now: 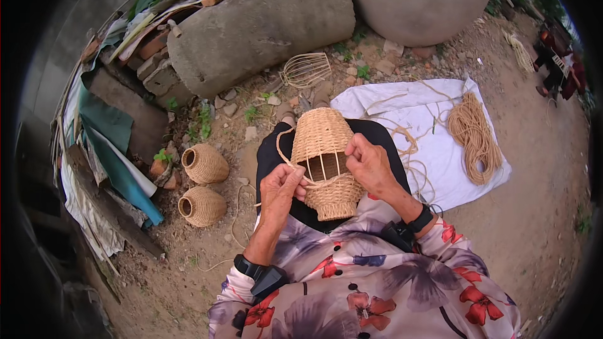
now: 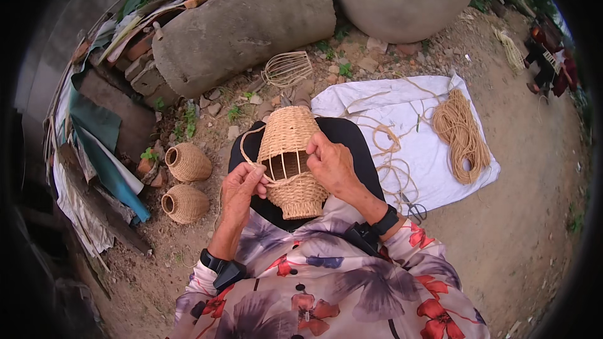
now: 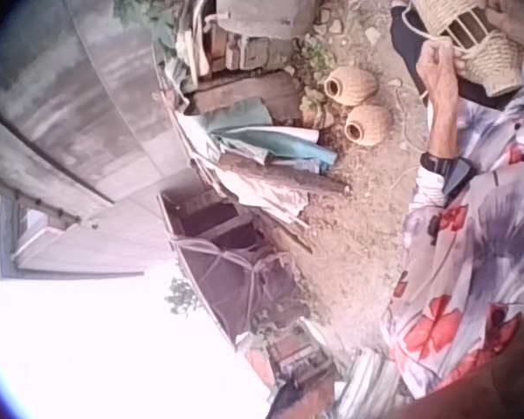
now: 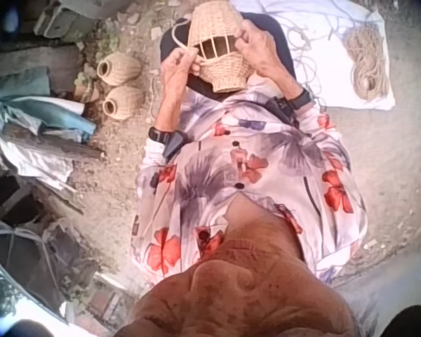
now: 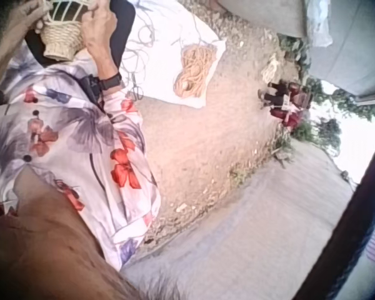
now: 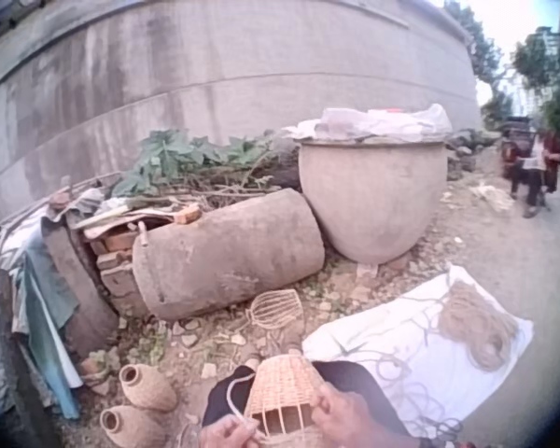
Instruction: Weaving a small wicker basket by hand using thin strips of material.
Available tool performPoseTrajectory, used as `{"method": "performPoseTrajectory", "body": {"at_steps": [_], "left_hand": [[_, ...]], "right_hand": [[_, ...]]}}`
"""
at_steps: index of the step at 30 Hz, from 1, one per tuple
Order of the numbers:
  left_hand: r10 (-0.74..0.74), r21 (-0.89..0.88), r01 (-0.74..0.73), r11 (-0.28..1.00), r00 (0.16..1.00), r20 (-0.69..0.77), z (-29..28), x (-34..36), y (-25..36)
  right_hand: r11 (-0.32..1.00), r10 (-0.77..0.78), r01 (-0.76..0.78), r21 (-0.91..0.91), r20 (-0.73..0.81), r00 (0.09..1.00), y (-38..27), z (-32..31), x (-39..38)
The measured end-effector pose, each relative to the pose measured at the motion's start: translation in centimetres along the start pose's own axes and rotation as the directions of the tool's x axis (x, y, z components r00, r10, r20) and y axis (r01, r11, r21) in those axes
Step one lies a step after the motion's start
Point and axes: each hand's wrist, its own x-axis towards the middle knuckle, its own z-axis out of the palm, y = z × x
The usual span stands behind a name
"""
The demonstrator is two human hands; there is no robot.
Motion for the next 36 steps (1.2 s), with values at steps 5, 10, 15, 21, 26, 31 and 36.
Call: {"method": "performPoseTrajectory", "body": {"at_steps": [5,10,15,21,26,31,36], "left_hand": [[0.022,0.345,-0.019,0.939,1.000,-0.005,1.4,1.7,0.9],[0.433,0.814,-0.324,0.483,0.896,0.100,2.6,2.0,0.3],[0.213,0.491,-0.150,0.858,0.974,-0.075,2.0,2.3,-0.5],[0.314,0.664,-0.095,0.741,0.924,-0.218,0.2,0.6,-0.8],[0.358,0.779,0.022,0.626,0.880,-0.313,-7.3,0.7,-3.7],[-0.082,-0.022,0.080,0.997,0.985,-0.149,-8.0,0.7,-1.3],[-0.092,-0.272,0.106,0.956,0.994,0.062,-3.7,2.2,1.9]], "right_hand": [[1.000,0.006,-0.006,0.019,0.041,0.999,-0.4,-0.4,-0.1],[0.998,-0.022,0.021,0.064,0.006,1.000,0.0,-0.1,-0.1],[0.999,0.023,-0.024,0.036,0.027,0.999,-0.4,-0.4,0.1],[0.995,0.035,-0.036,0.097,0.014,0.999,0.2,-0.4,0.2],[0.988,0.124,-0.125,0.095,0.016,0.992,1.2,-1.2,0.2],[0.986,0.128,-0.129,0.110,0.018,0.992,2.1,-1.4,-0.1],[0.977,0.157,-0.163,0.134,0.056,0.986,2.0,-1.3,-0.6]]}}
